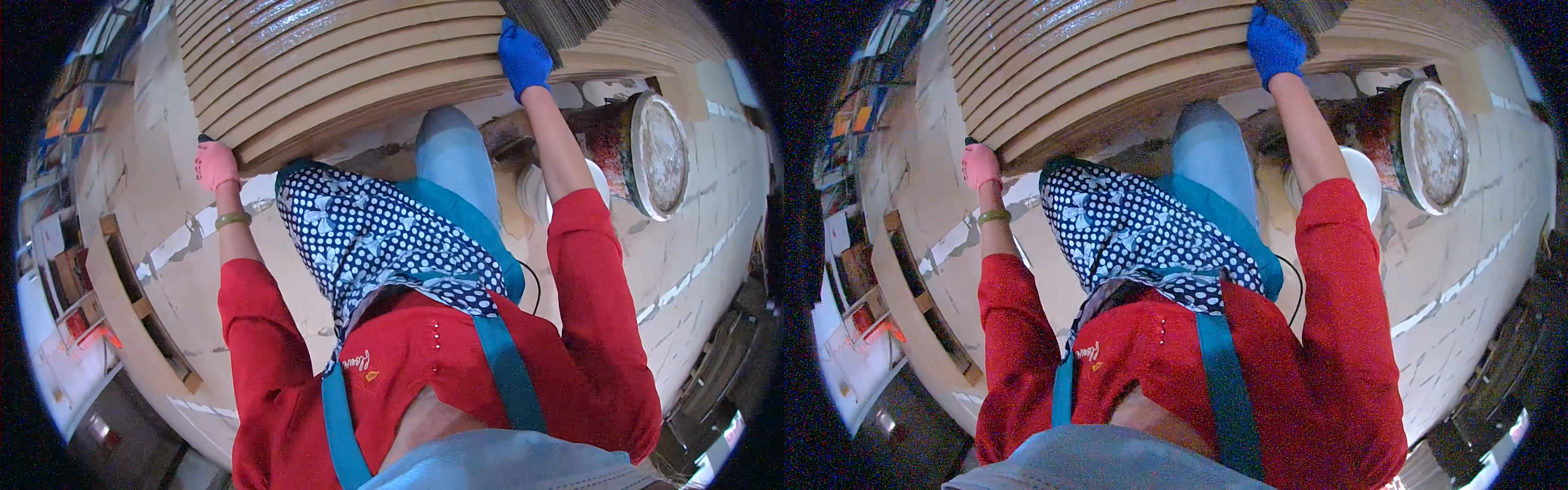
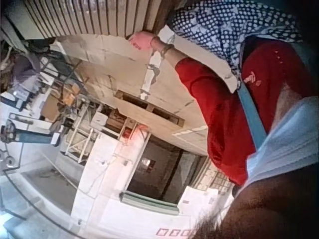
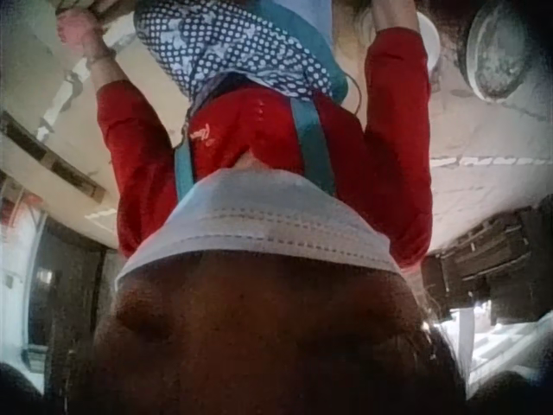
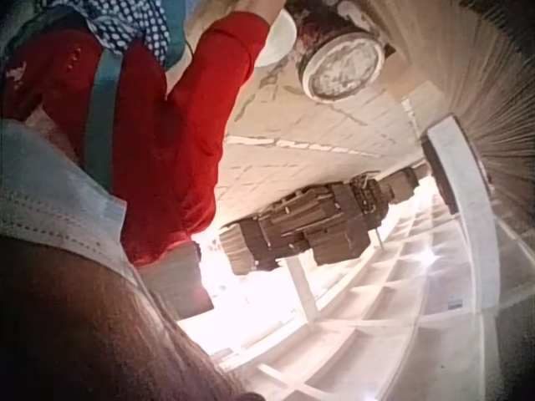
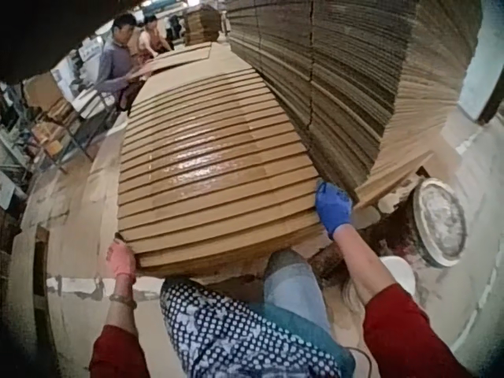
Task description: Applying glue to corrugated cardboard sheets with a brush and stacking them on a pallet.
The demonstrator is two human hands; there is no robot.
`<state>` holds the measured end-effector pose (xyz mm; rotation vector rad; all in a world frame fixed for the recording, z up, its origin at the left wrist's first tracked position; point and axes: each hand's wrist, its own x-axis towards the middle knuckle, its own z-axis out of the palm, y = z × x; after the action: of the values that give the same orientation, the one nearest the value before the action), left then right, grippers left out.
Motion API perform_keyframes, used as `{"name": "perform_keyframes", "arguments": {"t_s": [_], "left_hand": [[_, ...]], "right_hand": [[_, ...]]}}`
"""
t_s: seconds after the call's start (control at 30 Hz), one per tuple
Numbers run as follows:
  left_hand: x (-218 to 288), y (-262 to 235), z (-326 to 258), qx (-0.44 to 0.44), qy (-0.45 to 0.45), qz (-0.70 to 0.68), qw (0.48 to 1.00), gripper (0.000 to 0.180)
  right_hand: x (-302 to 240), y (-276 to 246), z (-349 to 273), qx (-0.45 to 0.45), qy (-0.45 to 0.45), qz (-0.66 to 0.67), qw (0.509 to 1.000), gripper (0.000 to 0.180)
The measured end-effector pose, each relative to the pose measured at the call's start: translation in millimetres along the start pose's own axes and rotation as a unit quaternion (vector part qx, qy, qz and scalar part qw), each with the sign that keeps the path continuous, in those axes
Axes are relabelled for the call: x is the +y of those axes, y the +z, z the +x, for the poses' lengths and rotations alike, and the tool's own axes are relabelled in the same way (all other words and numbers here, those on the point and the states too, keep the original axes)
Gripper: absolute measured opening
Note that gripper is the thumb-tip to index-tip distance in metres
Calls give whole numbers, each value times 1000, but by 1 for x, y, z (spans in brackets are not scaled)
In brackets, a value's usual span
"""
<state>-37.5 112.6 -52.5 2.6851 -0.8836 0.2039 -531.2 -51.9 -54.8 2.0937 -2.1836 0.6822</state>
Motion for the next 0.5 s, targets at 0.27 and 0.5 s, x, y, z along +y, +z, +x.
{"name": "perform_keyframes", "arguments": {"t_s": [0.27,0.5], "left_hand": [[-11,-39,-3,-77,89,76,990,51],[-53,-22,2,-250,43,-59,965,60]], "right_hand": [[-5,-41,-15,16,-59,32,998,49],[60,-11,-13,-140,-157,-79,974,50]]}}
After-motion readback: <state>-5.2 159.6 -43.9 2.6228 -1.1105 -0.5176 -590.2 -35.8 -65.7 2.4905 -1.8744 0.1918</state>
